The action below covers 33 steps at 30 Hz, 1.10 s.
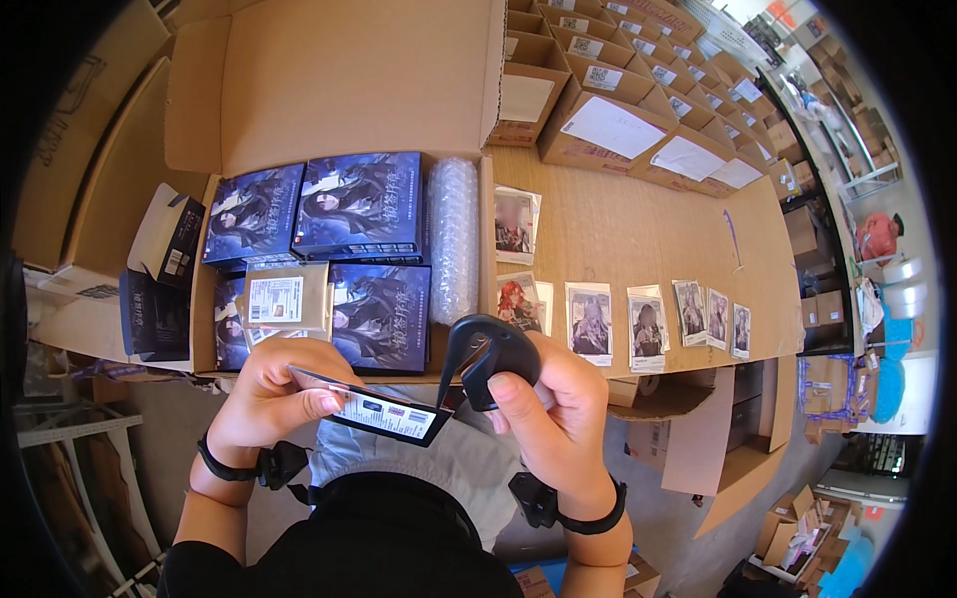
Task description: The person sorts anime-themed cards and stickers into small envelopes at a wooden packing station. They match cards from a stack with specific stickers and place them into protective sleeves or arrange them in rows on the table.
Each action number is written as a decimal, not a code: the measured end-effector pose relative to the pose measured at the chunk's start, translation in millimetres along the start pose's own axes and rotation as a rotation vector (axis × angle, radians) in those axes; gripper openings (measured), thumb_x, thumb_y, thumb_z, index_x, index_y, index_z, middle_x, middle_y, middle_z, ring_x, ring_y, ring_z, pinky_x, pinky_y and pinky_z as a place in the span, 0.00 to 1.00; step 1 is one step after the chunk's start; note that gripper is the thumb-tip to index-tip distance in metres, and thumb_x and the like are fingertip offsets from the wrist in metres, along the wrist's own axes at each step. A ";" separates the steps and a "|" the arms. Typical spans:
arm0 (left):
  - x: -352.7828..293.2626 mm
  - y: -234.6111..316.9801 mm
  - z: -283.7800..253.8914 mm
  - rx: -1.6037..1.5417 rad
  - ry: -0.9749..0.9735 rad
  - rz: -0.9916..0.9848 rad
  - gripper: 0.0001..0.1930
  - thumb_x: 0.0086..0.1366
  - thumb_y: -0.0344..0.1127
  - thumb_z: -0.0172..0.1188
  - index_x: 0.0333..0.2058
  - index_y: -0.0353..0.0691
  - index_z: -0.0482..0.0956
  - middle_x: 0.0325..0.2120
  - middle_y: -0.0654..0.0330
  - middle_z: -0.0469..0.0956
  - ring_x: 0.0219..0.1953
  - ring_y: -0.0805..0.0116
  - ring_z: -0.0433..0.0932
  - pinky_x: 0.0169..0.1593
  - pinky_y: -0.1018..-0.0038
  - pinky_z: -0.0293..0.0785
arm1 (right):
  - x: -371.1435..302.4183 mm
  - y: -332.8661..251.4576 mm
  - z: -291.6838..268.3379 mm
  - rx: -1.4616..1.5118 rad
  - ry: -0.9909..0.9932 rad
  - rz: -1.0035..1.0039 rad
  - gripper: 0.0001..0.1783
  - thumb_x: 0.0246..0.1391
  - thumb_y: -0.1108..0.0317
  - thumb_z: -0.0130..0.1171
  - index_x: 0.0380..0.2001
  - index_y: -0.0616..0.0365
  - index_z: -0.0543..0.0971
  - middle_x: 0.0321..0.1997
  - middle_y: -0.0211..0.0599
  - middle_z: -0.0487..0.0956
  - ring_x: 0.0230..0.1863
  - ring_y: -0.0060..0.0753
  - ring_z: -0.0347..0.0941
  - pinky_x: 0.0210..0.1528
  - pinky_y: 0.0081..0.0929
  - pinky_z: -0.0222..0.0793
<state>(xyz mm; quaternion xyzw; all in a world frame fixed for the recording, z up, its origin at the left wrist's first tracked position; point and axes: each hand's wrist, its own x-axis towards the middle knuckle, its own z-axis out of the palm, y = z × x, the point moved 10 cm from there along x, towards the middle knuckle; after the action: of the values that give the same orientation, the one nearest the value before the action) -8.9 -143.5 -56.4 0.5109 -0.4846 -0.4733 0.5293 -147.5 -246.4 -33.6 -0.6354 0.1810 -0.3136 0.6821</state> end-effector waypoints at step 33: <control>-1.5 -5.2 -1.9 -0.037 0.042 -0.072 0.10 0.51 0.35 0.62 0.27 0.33 0.78 0.23 0.57 0.77 0.25 0.70 0.73 0.30 0.77 0.67 | 4.3 1.9 13.0 -0.008 -0.025 0.017 0.11 0.54 0.67 0.52 0.29 0.66 0.73 0.20 0.28 0.68 0.17 0.11 0.60 0.18 0.10 0.55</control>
<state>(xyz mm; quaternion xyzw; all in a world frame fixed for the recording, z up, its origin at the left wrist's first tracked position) -7.1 -142.0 -61.6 0.5280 -0.4456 -0.4903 0.5313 -135.5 -239.5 -33.2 -0.6402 0.1790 -0.2994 0.6844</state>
